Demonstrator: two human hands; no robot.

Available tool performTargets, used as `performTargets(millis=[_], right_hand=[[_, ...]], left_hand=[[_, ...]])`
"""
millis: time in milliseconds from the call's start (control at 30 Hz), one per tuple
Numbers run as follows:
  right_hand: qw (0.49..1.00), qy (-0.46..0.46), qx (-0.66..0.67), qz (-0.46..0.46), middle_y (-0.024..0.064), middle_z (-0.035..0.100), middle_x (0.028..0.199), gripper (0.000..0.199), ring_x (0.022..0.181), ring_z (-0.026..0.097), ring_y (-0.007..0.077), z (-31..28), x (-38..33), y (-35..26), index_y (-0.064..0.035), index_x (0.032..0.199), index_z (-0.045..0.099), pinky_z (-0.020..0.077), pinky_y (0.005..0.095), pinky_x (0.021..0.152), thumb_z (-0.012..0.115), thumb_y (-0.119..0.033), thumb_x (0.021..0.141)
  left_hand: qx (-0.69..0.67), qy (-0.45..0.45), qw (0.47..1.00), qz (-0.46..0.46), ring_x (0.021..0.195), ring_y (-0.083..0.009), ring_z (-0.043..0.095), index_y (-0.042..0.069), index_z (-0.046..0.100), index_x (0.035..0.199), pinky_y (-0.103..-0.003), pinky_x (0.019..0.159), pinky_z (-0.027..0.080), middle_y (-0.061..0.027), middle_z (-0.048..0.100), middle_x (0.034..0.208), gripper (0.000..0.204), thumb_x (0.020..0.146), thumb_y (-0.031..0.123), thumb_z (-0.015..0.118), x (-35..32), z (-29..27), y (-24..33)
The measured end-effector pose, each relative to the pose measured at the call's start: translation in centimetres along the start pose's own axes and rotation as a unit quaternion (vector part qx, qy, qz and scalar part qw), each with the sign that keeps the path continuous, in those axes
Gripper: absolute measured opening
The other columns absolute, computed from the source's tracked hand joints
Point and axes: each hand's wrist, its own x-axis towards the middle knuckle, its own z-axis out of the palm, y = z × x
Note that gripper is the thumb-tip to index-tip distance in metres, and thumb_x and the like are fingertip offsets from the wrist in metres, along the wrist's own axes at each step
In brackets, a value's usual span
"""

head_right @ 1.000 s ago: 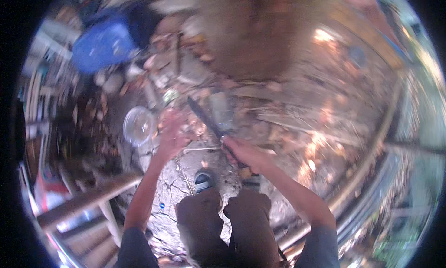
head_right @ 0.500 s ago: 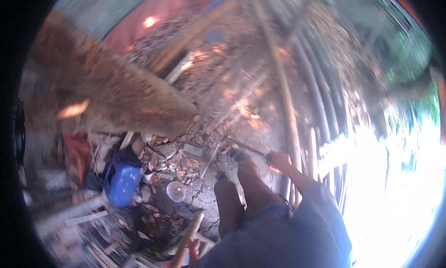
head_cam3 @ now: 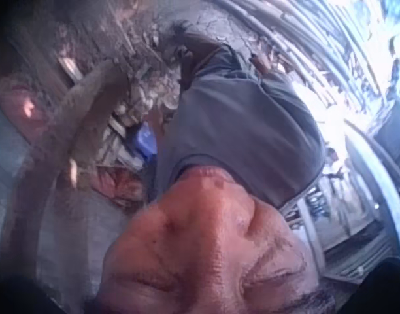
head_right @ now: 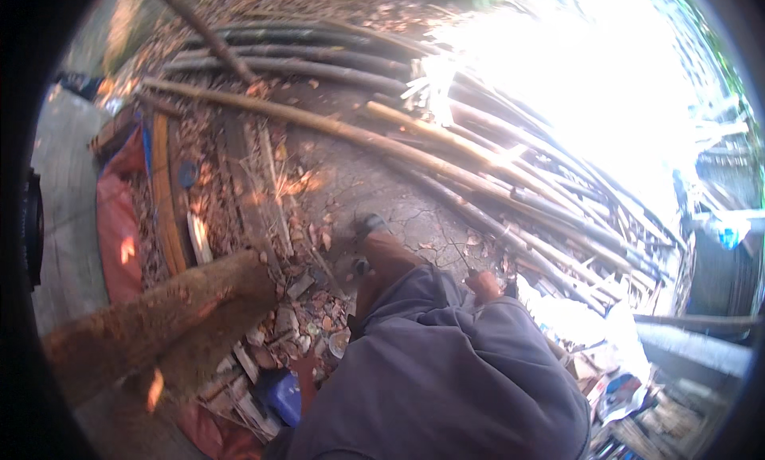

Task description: The person sharpens a knife on a rectangular sharpening stone, then splits bamboo sticks into thin strips using the knife. The person sits on the ground while working.

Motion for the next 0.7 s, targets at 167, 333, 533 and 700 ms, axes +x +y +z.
performTargets(millis=[167, 333, 533, 700], right_hand=[[0.979, -0.05, 0.16, 0.119, 0.0201, 0.071, 0.09, 0.026, 0.081, 0.069, 0.0311, 5.4, -5.1, 6.4, -0.0033, 0.091, 0.072, 0.0525, 0.042, 0.068, 0.065, -0.026, 0.081], [0.936, -0.035, 0.252, 0.242, 0.0277, 0.07, 0.105, 0.042, 0.1, 0.07, 0.0382, 8.9, -5.8, 6.7, 0.0021, 0.1, 0.072, 0.0551, 0.0468, 0.082, 0.066, -0.033, 0.078], [0.931, 0.085, 0.295, 0.199, 0.029, 0.07, 0.085, 0.048, 0.088, 0.071, 0.0409, 6.9, -9.0, 6.0, 0.0089, 0.079, 0.068, 0.0542, 0.0468, 0.076, 0.068, -0.038, 0.073], [0.903, 0.108, 0.347, 0.227, 0.0246, 0.068, 0.078, 0.047, 0.075, 0.07, 0.036, 12.1, -11.4, 6.4, 0.0083, 0.08, 0.068, 0.0515, 0.0469, 0.068, 0.067, -0.039, 0.076]], left_hand=[[-0.185, -0.106, 0.974, -0.083, 0.127, -0.0484, 0.052, -0.006, 0.055, 0.135, -0.057, 0.109, 0.033, -0.0311, 0.058, 0.133, 0.076, 0.096, 0.059, 0.047, 3.4, -7.9, 2.1], [-0.398, -0.16, 0.901, -0.065, 0.114, -0.0407, 0.058, -0.003, 0.057, 0.127, -0.051, 0.096, 0.044, -0.0235, 0.062, 0.12, 0.07, 0.098, 0.059, 0.046, 4.0, -4.8, 6.9], [-0.312, -0.2, 0.917, 0.149, 0.099, -0.0337, 0.059, 0.001, 0.058, 0.115, -0.047, 0.085, 0.045, -0.016, 0.061, 0.105, 0.059, 0.098, 0.056, 0.048, 0.5, -1.8, 15.2], [-0.244, -0.181, 0.925, 0.228, 0.087, -0.0279, 0.06, 0.004, 0.059, 0.105, -0.043, 0.076, 0.047, -0.0097, 0.06, 0.093, 0.051, 0.098, 0.054, 0.05, 2.0, -4.7, 18.2]])
